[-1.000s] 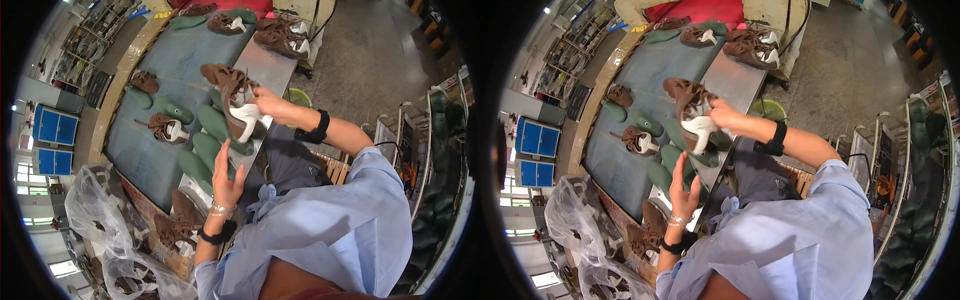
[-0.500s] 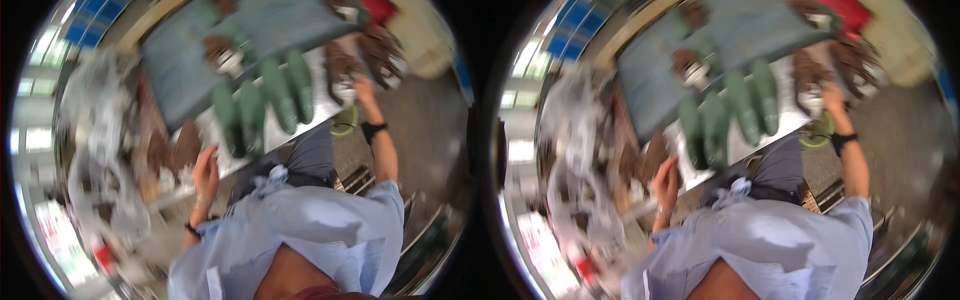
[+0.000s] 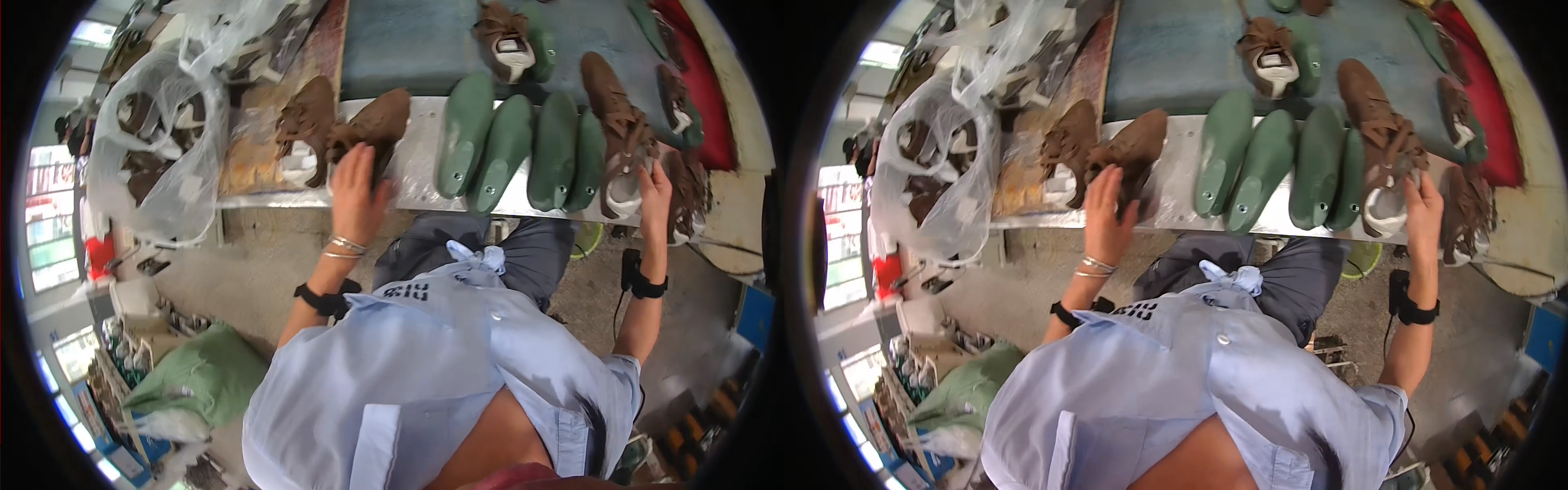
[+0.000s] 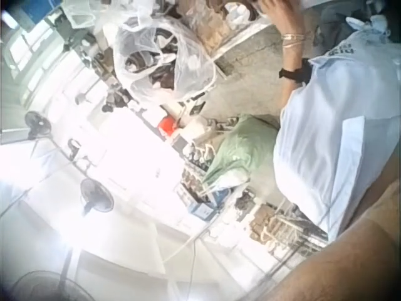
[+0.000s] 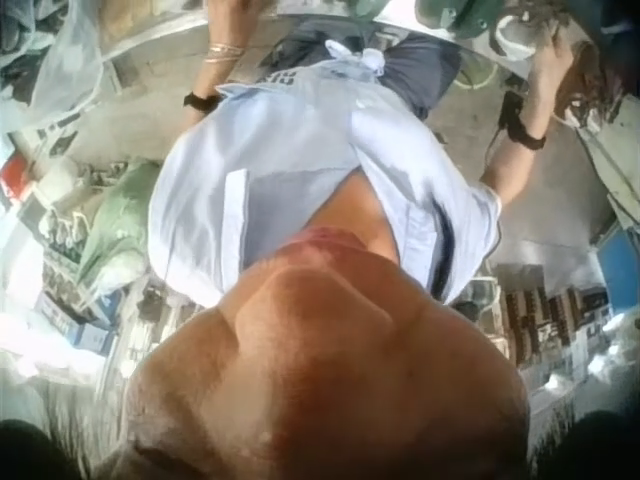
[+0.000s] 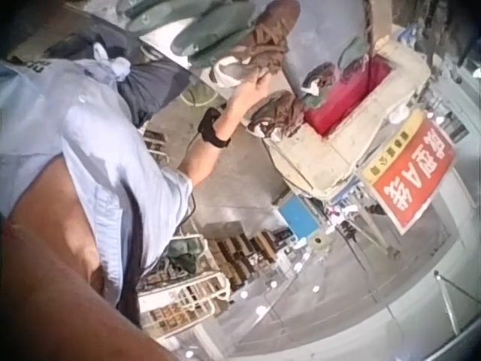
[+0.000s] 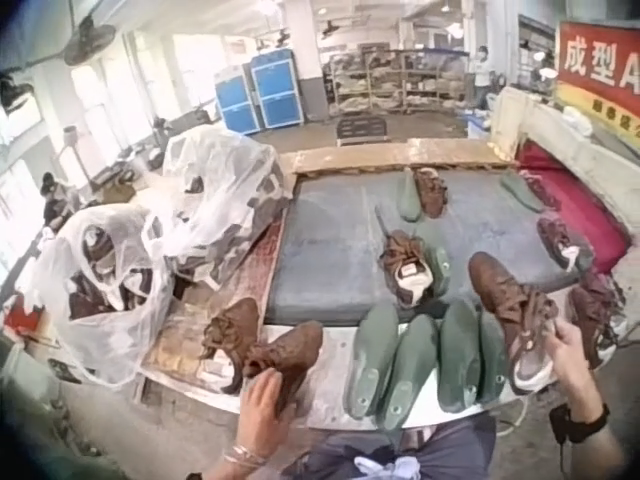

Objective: Sorting green shoe lasts and matching them with corresponding brown shoe uppers on a manufacturing conveyor belt.

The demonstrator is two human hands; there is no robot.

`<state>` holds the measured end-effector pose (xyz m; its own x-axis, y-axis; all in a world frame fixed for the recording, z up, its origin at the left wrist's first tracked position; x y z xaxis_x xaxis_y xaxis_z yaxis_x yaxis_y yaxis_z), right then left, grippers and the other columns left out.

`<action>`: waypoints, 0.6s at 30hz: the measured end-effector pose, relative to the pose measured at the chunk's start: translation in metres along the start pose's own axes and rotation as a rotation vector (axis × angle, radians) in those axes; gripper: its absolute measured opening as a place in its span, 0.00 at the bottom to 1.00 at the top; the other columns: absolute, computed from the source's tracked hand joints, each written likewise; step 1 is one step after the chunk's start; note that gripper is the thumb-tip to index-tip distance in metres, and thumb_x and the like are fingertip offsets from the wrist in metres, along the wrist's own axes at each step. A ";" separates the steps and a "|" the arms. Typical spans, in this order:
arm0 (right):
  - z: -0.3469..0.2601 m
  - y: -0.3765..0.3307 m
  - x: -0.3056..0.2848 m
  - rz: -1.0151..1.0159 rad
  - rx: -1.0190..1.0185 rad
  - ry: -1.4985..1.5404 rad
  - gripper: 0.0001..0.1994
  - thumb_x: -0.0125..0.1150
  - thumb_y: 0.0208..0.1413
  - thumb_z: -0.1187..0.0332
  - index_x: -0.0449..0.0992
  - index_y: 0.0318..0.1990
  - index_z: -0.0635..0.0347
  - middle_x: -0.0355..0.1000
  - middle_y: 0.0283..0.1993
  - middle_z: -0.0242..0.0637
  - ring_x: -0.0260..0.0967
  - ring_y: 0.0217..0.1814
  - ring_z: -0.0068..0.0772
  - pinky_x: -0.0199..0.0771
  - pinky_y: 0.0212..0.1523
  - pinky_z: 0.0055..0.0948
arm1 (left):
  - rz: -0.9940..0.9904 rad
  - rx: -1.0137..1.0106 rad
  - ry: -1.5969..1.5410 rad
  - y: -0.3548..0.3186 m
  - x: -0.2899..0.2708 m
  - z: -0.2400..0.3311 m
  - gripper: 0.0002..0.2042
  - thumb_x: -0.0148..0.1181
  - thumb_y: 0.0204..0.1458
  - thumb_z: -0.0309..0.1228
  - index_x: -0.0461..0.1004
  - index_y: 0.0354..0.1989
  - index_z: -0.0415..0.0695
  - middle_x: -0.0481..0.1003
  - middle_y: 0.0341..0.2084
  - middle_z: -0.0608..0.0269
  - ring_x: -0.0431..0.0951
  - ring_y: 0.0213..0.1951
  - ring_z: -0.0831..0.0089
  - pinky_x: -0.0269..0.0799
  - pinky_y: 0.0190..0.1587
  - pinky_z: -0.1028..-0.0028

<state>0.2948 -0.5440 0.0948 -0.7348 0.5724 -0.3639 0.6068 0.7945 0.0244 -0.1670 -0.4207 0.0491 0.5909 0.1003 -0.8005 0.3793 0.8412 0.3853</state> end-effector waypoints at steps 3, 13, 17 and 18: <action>0.003 -0.004 -0.004 0.156 -0.108 -0.233 0.13 0.54 0.57 0.67 0.73 0.44 0.69 0.69 0.31 0.29 0.61 0.34 0.20 0.63 0.35 0.25 | -0.058 0.062 0.097 -0.007 0.006 -0.031 0.29 0.66 0.44 0.27 0.64 0.58 0.41 0.64 0.57 0.49 0.64 0.58 0.51 0.58 0.60 0.58; 0.093 0.027 -0.075 0.369 0.279 -0.575 0.12 0.50 0.52 0.66 0.73 0.43 0.59 0.73 0.39 0.51 0.70 0.43 0.55 0.67 0.42 0.46 | -0.337 0.104 0.321 -0.032 0.025 -0.055 0.30 0.67 0.41 0.28 0.65 0.56 0.44 0.57 0.60 0.43 0.67 0.53 0.49 0.61 0.56 0.56; 0.150 0.027 -0.079 0.520 0.398 -0.798 0.15 0.50 0.52 0.67 0.73 0.47 0.58 0.73 0.46 0.51 0.69 0.50 0.57 0.68 0.47 0.50 | -0.356 0.090 0.290 -0.031 0.024 -0.061 0.30 0.67 0.41 0.27 0.64 0.57 0.44 0.56 0.59 0.43 0.67 0.52 0.50 0.61 0.56 0.57; 0.164 0.027 -0.082 0.578 0.430 -0.785 0.16 0.51 0.51 0.67 0.73 0.48 0.57 0.73 0.47 0.51 0.69 0.50 0.56 0.69 0.47 0.50 | -0.381 0.091 0.275 -0.032 0.023 -0.060 0.30 0.67 0.42 0.27 0.64 0.57 0.45 0.56 0.60 0.43 0.67 0.52 0.50 0.61 0.56 0.57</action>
<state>0.4212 -0.6032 -0.0277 0.0074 0.4268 -0.9043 0.9696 0.2180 0.1108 -0.2079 -0.4135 -0.0094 0.1922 -0.0593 -0.9796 0.6006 0.7965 0.0696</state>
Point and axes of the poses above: each hand's wrist, its own y-axis towards the middle knuckle, its own x-axis out of the palm, z = x × y, the point moved 1 cm from there along y, towards the middle knuckle
